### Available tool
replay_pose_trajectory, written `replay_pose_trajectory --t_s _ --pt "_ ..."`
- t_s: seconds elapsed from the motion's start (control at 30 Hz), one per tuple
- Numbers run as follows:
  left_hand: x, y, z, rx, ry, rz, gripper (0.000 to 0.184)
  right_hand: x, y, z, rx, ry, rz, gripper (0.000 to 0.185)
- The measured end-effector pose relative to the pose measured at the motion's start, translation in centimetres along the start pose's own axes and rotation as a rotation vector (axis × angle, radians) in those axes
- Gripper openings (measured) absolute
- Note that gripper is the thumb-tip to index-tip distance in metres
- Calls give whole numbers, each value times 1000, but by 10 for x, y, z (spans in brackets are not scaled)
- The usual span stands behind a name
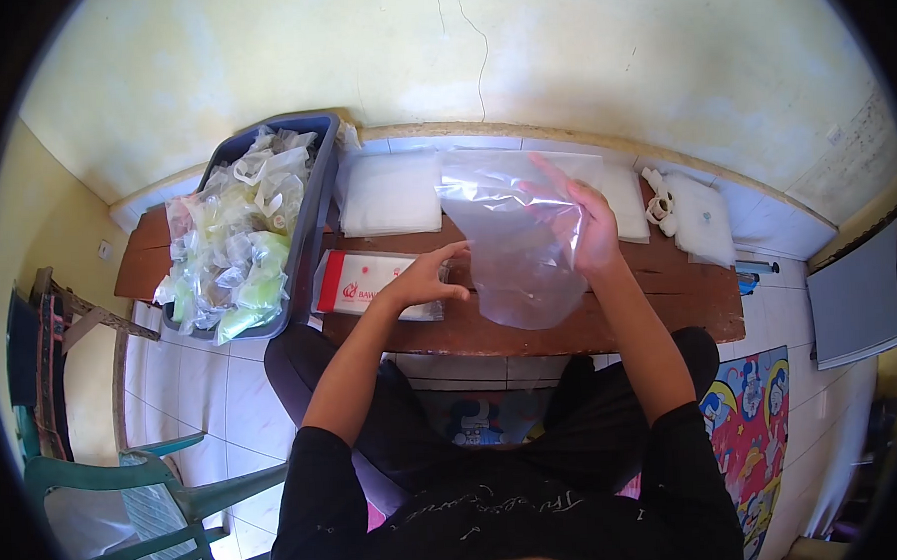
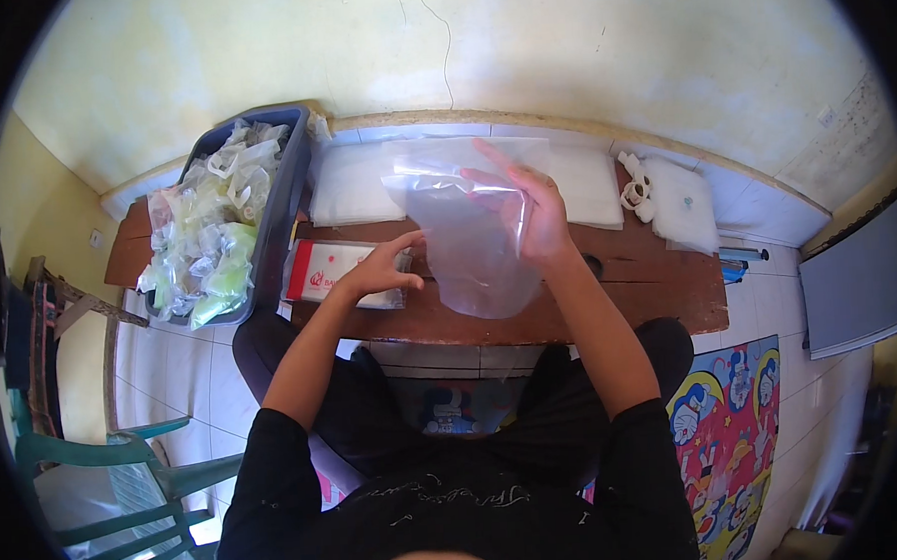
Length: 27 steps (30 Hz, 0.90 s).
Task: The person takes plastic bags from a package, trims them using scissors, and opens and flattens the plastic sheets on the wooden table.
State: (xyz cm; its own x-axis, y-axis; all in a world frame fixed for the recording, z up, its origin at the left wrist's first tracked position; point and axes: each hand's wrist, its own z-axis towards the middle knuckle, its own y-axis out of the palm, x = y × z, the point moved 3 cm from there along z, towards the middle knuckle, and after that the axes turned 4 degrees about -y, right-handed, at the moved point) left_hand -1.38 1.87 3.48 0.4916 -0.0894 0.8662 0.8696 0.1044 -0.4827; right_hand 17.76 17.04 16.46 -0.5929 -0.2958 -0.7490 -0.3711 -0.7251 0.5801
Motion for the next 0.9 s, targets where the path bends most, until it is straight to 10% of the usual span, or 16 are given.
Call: replay_pose_trajectory --t_s 0.2,0.53,0.8,0.9 --pt "17 20 5 -32 -186 -757 60 0 -15 -18 11 31 135 30" --pt "-16 38 3 202 -654 -819 17 55 -124 -58 284 621 -287 22" --pt "28 23 16 280 -509 -774 32 58 -110 -35 157 561 -414 38" --pt "65 0 17 425 -90 -744 43 19 -73 -25 101 258 -416 42"
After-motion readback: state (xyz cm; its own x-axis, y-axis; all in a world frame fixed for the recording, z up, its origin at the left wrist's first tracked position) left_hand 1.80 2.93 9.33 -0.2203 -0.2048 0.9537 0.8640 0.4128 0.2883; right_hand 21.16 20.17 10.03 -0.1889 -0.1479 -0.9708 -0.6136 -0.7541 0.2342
